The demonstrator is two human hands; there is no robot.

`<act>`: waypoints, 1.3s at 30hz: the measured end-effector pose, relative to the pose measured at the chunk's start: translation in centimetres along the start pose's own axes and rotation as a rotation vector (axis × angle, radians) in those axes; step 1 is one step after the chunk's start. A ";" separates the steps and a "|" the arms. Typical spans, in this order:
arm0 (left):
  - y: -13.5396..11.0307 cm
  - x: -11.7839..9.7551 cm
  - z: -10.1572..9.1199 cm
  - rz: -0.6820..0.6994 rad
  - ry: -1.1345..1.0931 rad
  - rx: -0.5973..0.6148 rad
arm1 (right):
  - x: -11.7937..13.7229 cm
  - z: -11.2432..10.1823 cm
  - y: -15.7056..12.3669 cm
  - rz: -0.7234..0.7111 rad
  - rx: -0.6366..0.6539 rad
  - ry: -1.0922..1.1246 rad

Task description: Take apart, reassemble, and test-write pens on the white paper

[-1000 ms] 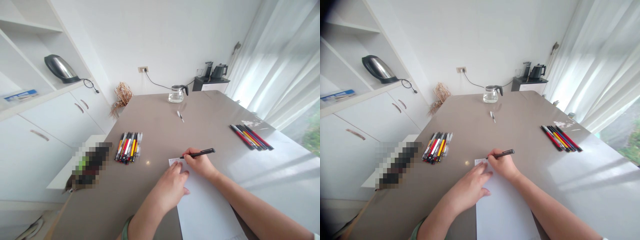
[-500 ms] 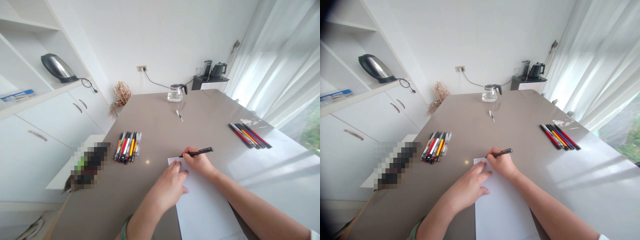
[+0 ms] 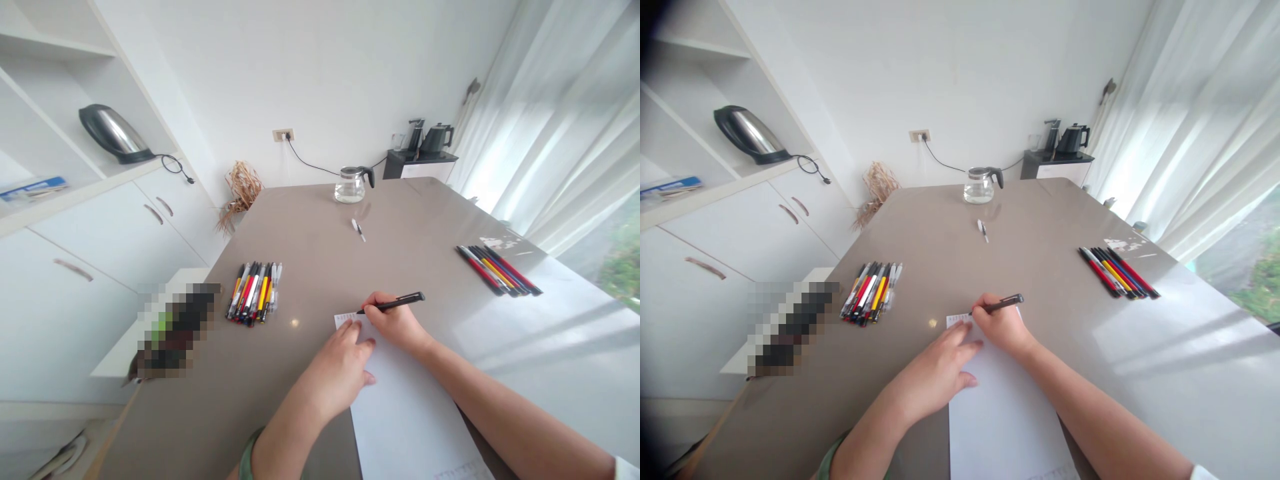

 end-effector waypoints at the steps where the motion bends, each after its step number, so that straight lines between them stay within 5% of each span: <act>1: 0.0 0.0 0.0 -0.001 -0.003 0.000 | 0.0 0.0 0.0 -0.001 -0.001 0.001; 39: 0.1 0.1 0.1 -0.018 -0.047 0.014 | -0.1 -0.1 0.1 -0.009 -0.005 0.014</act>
Point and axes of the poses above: each hand's wrist, its own y-axis towards the middle knuckle, its own z-axis out of the palm, x = y × z, the point moved 10 cm from there along y, towards the middle knuckle, and after that the axes turned 4 degrees about -x, right-handed, at the moved point
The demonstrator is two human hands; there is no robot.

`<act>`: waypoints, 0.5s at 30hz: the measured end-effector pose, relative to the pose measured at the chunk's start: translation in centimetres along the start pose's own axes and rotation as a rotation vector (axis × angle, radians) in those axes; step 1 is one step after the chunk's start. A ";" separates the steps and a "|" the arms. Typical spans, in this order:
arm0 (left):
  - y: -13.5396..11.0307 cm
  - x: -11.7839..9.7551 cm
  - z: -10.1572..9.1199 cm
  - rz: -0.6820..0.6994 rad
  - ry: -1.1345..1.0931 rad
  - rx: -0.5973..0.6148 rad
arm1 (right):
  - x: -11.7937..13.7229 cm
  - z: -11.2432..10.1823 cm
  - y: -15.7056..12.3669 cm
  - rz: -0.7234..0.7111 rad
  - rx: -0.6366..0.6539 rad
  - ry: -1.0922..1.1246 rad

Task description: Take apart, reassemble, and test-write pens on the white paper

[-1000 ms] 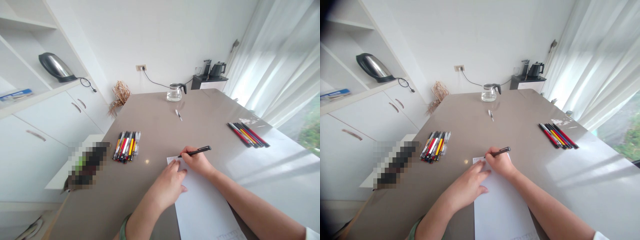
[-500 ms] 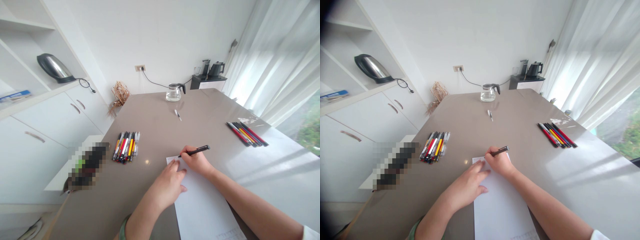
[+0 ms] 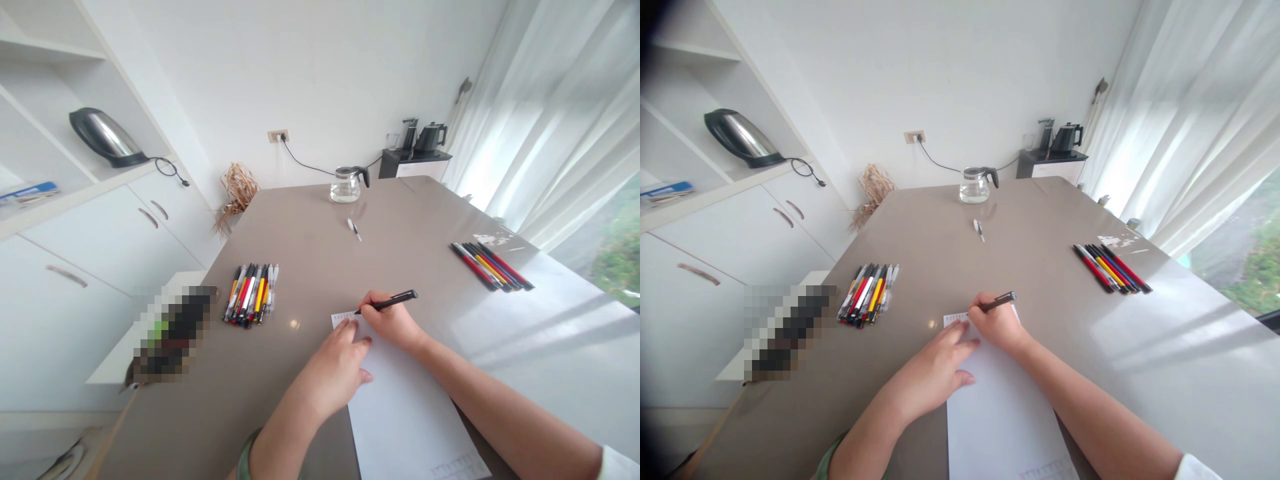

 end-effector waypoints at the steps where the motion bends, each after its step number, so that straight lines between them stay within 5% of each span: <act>1: 0.0 0.0 0.0 0.004 0.001 0.000 | 0.1 0.0 0.0 -0.002 0.006 0.001; 15: 0.0 -0.2 -0.1 -0.006 -0.006 0.008 | 0.4 0.0 -0.1 -0.020 0.012 -0.017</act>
Point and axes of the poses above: each hand's wrist, its own y-axis towards the middle knuckle, its own z-axis out of the palm, x = y × z, the point moved 10 cm from there along y, towards the middle knuckle, and after that the axes turned 4 degrees about -x, right-handed, at the moved point
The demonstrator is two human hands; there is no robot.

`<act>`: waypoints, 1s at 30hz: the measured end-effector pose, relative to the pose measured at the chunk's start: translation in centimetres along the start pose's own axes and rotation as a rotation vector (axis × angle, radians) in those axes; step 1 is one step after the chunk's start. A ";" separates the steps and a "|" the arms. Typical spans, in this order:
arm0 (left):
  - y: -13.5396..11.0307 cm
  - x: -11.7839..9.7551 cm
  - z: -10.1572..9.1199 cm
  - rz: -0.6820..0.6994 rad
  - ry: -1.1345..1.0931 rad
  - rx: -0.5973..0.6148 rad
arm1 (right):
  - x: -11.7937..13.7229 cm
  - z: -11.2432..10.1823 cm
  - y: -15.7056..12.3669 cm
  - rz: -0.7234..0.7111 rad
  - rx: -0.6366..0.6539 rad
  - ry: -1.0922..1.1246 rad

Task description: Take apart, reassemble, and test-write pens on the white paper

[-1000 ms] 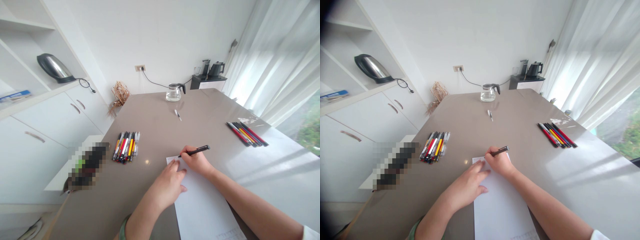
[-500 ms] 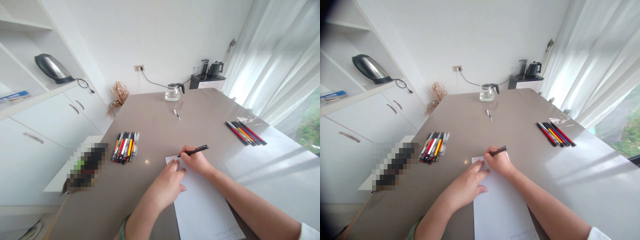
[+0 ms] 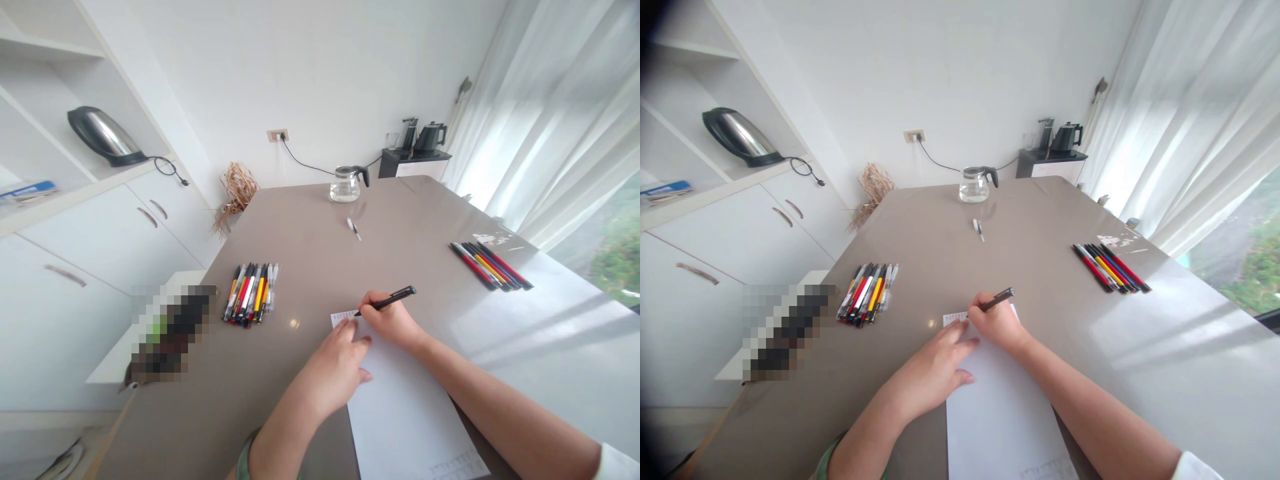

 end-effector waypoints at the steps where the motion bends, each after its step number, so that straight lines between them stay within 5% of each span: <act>1: 0.0 0.0 0.0 0.002 -0.005 -0.002 | 0.0 0.0 0.0 0.000 -0.002 0.002; 24: 0.0 -0.2 0.0 0.032 0.037 -0.010 | 0.0 -0.2 -0.1 0.001 -0.029 0.020; 30: -0.1 0.2 0.5 0.009 0.066 0.010 | -1.8 -1.1 0.3 0.127 -0.088 0.363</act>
Point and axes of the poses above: each hand's wrist, its own y-axis towards the middle knuckle, its own z-axis out of the palm, x = y × z, the point moved 10 cm from there along y, towards the middle knuckle, and after that the axes turned 4 degrees about -x, right-handed, at the moved point
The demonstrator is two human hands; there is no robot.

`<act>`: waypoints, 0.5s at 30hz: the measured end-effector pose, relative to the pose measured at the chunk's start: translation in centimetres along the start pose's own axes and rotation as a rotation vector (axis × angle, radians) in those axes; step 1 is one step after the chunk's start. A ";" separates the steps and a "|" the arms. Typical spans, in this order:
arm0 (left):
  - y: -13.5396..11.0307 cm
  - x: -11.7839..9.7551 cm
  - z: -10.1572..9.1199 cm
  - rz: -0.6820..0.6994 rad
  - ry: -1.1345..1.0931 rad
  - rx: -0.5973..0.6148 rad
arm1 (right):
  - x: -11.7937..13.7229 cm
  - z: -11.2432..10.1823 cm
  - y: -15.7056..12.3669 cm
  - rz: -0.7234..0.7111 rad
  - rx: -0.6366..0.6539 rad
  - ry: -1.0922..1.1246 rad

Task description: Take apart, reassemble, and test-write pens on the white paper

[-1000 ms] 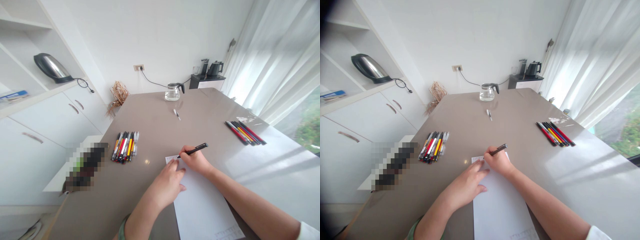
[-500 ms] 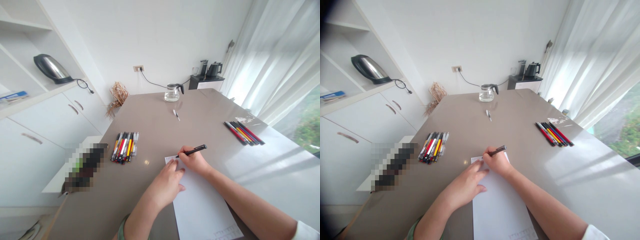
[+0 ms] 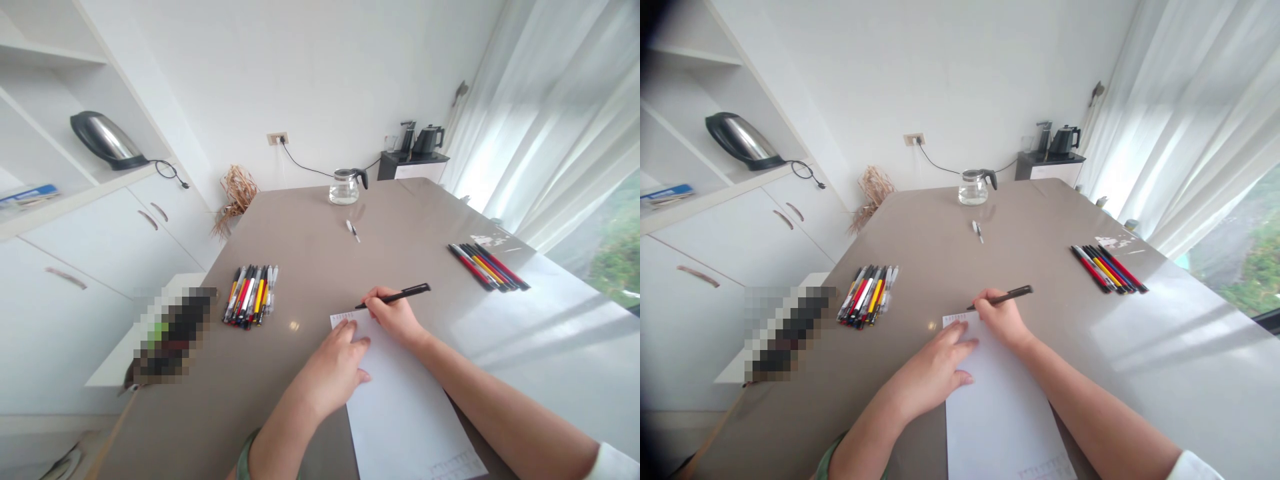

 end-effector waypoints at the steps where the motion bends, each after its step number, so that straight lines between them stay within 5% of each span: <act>1: 0.0 0.1 0.1 -0.007 0.005 0.004 | -0.5 -0.4 0.1 0.057 -0.006 0.120; 4: 0.0 0.3 0.2 -0.030 0.012 0.024 | -0.8 -0.8 0.4 0.159 0.034 0.396; 15: 0.2 0.1 -0.1 -0.079 0.010 0.060 | 1.2 -2.0 0.4 0.190 0.163 0.709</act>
Point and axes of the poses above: each hand's wrist, its own y-axis towards the middle knuckle, its own z-axis out of the palm, x = y × z, the point moved 10 cm from there along y, towards the middle knuckle, and after that the axes turned 4 degrees about -x, right-handed, at the moved point
